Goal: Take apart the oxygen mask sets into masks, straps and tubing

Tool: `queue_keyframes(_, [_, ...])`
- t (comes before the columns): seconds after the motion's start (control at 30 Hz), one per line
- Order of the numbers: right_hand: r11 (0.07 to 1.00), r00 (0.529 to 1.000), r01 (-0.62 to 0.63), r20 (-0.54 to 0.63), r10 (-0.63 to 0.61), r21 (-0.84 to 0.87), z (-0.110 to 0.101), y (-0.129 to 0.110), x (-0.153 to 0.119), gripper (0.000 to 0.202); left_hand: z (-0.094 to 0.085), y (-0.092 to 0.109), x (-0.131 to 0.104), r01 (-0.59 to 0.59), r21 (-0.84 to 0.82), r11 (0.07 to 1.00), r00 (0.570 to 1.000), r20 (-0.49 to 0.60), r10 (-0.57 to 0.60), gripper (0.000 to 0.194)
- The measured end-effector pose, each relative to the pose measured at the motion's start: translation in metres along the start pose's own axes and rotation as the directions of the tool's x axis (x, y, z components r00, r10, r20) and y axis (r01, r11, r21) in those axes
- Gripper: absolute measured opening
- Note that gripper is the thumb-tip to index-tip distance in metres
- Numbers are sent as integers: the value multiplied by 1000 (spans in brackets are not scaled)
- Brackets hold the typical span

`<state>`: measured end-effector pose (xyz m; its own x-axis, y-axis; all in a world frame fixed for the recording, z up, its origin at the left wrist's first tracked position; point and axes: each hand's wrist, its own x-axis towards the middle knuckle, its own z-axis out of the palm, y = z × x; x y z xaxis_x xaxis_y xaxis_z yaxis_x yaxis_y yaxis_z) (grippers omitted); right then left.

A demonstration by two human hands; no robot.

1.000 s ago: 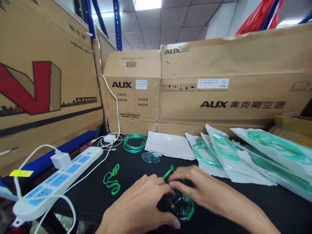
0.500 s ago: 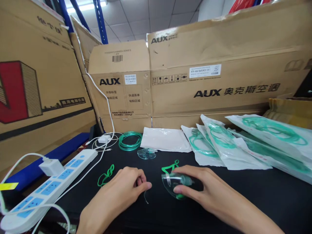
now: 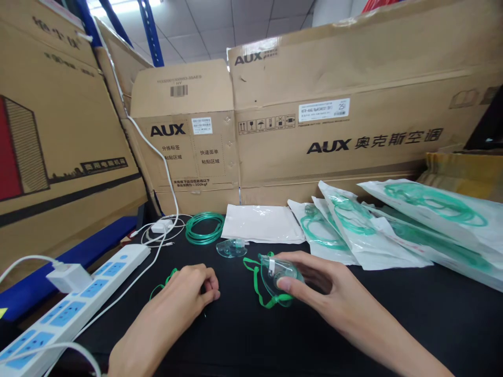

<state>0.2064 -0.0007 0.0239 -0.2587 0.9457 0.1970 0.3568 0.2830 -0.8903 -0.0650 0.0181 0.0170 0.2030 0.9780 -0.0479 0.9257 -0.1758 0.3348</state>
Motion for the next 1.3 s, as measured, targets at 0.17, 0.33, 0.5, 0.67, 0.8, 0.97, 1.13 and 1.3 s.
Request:
queue_keyframes(0.17, [990, 1000, -13, -26, 17, 139, 4, -2, 2, 34, 0, 26, -10, -248, -199, 948, 952, -230, 200, 17])
queue_keyframes(0.33, [958, 1000, -27, 12, 25, 285, 11, 0, 5, 31, 12, 56, -13, -412, -372, 832, 902, -293, 316, 14])
queue_keyframes(0.5, [947, 999, -37, 34, 27, 321, 16, 5, 7, 33, 24, 61, -6, -477, -418, 773, 876, -298, 379, 8])
queue_keyframes(0.67, [974, 996, -88, 40, 82, 209, 12, 10, 5, 43, 28, 60, -3, -474, -428, 769, 880, -244, 407, 12])
queue_keyframes(0.8, [987, 990, -127, 76, 120, 97, 4, 8, 3, 54, 22, 56, -3, -423, -429, 798, 906, -181, 382, 16])
queue_keyframes(0.97, [978, 989, -148, -5, 150, 150, -3, 8, 4, 68, 8, 40, -1, -314, -330, 890, 946, -186, 264, 19])
queue_keyframes(1.13, [911, 985, -107, -80, 151, 399, 27, 23, -8, 67, 5, 50, -9, -337, -371, 865, 941, -164, 296, 7])
queue_keyframes(1.3, [890, 965, -74, -193, 177, 449, 47, 40, -26, 66, 36, 66, -21, -380, -449, 809, 925, -185, 332, 22])
